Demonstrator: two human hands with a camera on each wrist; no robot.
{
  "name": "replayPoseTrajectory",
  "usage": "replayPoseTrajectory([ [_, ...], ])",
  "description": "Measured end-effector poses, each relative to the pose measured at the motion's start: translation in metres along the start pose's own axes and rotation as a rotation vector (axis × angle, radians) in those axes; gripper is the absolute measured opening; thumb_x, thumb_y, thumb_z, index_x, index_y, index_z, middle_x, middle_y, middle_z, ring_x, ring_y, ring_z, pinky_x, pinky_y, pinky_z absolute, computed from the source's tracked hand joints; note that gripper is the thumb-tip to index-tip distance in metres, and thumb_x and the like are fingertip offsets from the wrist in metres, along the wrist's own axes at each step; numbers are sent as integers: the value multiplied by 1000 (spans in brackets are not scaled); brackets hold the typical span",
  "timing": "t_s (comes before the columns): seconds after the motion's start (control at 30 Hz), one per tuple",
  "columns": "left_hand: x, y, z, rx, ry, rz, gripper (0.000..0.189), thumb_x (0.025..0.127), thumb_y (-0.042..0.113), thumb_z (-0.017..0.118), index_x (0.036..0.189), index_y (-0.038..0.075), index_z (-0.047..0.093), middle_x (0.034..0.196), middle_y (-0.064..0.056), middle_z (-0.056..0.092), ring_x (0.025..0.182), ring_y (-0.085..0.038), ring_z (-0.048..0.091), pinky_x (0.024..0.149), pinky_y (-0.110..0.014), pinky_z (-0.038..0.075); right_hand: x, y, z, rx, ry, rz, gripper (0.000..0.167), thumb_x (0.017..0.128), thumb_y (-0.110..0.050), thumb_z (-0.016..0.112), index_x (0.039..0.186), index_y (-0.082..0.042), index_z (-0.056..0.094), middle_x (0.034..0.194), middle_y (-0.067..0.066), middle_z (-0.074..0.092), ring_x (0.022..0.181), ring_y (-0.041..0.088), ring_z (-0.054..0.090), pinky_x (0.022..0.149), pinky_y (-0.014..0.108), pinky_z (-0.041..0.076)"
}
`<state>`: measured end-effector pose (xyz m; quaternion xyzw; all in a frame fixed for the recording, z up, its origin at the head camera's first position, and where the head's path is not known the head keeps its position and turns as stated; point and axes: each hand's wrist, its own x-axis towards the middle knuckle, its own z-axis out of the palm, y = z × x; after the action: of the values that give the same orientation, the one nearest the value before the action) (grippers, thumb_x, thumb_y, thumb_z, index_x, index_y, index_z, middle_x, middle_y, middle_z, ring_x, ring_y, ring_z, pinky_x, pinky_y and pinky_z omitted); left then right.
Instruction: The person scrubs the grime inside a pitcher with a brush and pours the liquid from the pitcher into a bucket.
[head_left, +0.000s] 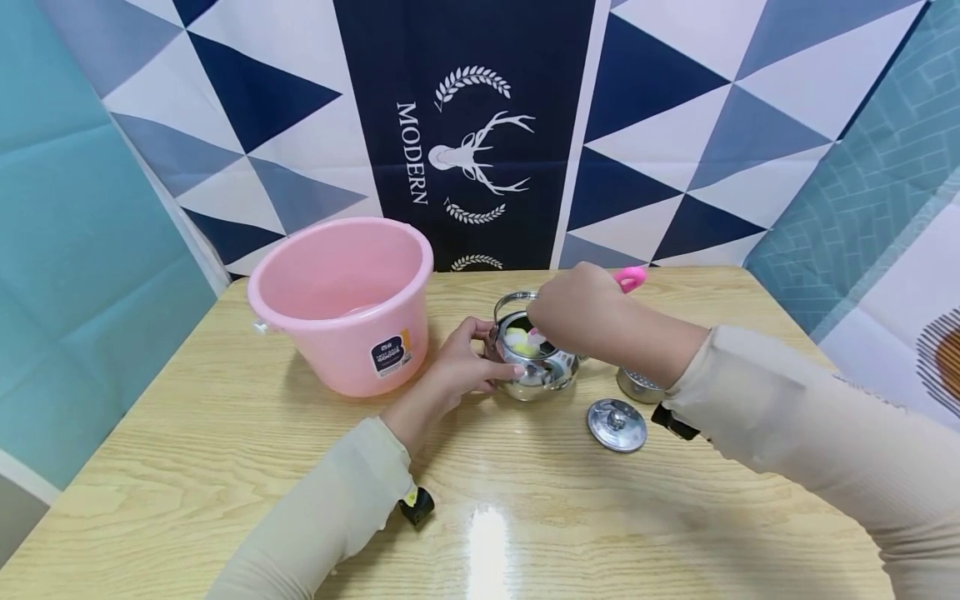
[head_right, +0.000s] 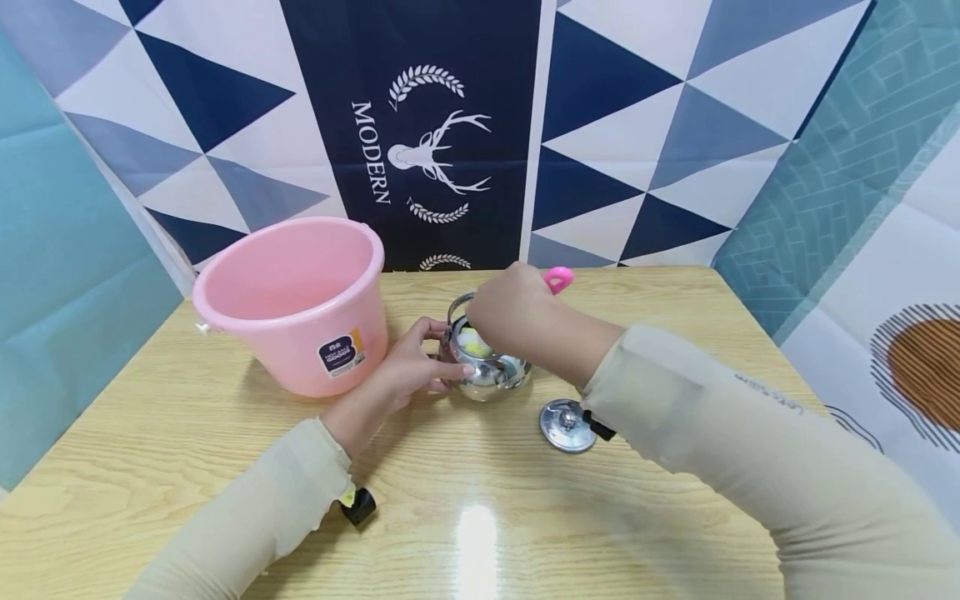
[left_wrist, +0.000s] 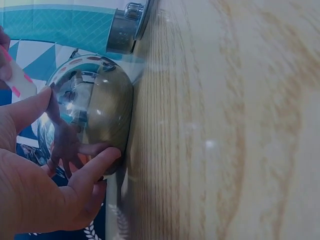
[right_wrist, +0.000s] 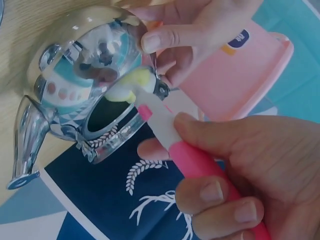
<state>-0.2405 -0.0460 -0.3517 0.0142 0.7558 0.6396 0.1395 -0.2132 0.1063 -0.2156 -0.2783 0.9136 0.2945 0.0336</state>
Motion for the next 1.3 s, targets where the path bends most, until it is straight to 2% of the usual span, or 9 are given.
replayPoseTrajectory([
  [0.13, -1, 0, 0, -1, -5, 1, 73, 69, 5, 88, 130, 16, 49, 128, -7, 46, 85, -23, 58, 69, -41, 58, 7, -2, 1, -19, 8, 40, 8, 90, -15, 66, 84, -14, 72, 62, -2, 56, 61, 15, 53, 47, 32, 50],
  [0.3, -2, -1, 0, -20, -10, 12, 73, 70, 4, 88, 131, 13, 48, 129, -8, 46, 80, -22, 57, 69, -42, 58, 12, 5, 6, 27, -11, 94, 12, 89, -12, 66, 78, -14, 68, 63, -1, 57, 61, 16, 53, 48, 34, 50],
  [0.57, -2, -3, 1, -46, -12, 25, 74, 69, 4, 87, 131, 13, 49, 129, -9, 46, 77, -20, 58, 70, -45, 58, 7, 12, 10, 65, -31, 143, 11, 89, -11, 63, 81, -14, 69, 61, 1, 56, 58, 16, 49, 45, 32, 48],
  [0.9, -3, -1, 0, -27, 6, 17, 73, 70, 5, 88, 131, 14, 49, 129, -6, 47, 86, -22, 58, 72, -43, 58, -5, 14, -4, 82, -130, 94, 8, 91, -14, 63, 85, -14, 68, 67, -1, 57, 63, 17, 53, 50, 32, 46],
  [1.03, -3, 0, 1, -20, 12, 7, 73, 69, 5, 88, 130, 14, 50, 129, -6, 47, 88, -22, 58, 72, -42, 58, -9, 16, -7, 120, -165, 60, 10, 93, -24, 64, 87, -16, 67, 70, -2, 58, 67, 18, 54, 53, 33, 44],
  [1.3, -5, 2, 2, -14, 17, -1, 72, 70, 4, 87, 130, 14, 49, 128, -5, 47, 86, -22, 57, 72, -42, 58, -6, 18, -4, 168, -143, 10, 20, 96, -32, 62, 84, -16, 65, 68, -2, 57, 64, 17, 53, 53, 34, 44],
])
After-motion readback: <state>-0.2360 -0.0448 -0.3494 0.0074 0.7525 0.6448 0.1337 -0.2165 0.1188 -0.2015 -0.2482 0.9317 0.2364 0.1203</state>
